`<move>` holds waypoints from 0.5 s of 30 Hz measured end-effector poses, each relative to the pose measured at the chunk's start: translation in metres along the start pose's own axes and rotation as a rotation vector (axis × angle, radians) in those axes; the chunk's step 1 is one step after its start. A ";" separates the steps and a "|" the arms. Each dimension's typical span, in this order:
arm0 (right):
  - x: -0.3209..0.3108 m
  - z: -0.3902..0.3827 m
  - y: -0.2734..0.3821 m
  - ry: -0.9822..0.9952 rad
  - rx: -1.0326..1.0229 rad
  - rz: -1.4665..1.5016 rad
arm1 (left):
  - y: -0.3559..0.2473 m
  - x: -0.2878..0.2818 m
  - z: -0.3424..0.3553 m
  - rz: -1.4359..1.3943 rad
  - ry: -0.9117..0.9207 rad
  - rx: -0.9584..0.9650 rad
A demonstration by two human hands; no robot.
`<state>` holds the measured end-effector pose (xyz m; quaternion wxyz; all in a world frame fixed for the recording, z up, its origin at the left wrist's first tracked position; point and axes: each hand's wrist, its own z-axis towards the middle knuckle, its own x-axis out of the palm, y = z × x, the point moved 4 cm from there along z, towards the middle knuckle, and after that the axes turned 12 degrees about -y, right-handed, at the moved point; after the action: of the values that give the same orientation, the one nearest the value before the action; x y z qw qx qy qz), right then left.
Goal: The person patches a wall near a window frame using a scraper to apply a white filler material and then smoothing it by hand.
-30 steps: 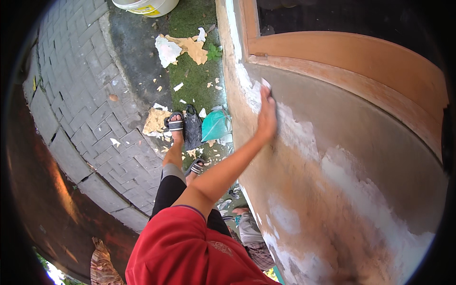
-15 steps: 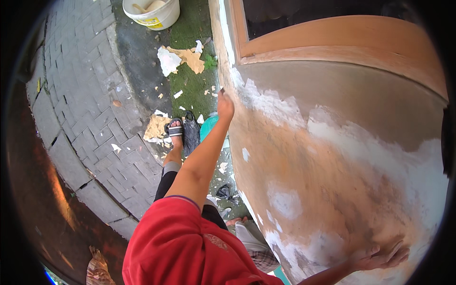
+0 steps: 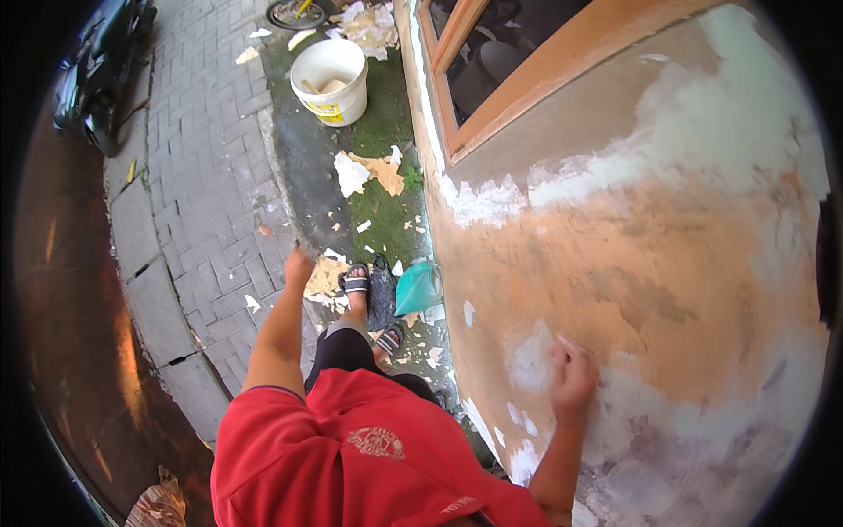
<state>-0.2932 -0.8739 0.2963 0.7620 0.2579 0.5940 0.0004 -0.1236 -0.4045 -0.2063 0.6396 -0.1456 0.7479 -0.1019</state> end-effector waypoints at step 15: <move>0.197 -0.141 -0.151 0.212 0.212 0.087 | 0.175 -0.158 -0.228 0.049 -0.291 -0.422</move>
<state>-0.4094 -0.8892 0.0355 0.6629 0.3610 0.6559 -0.0019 -0.3420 -0.1930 -0.0828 0.6982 -0.2707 0.6561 0.0940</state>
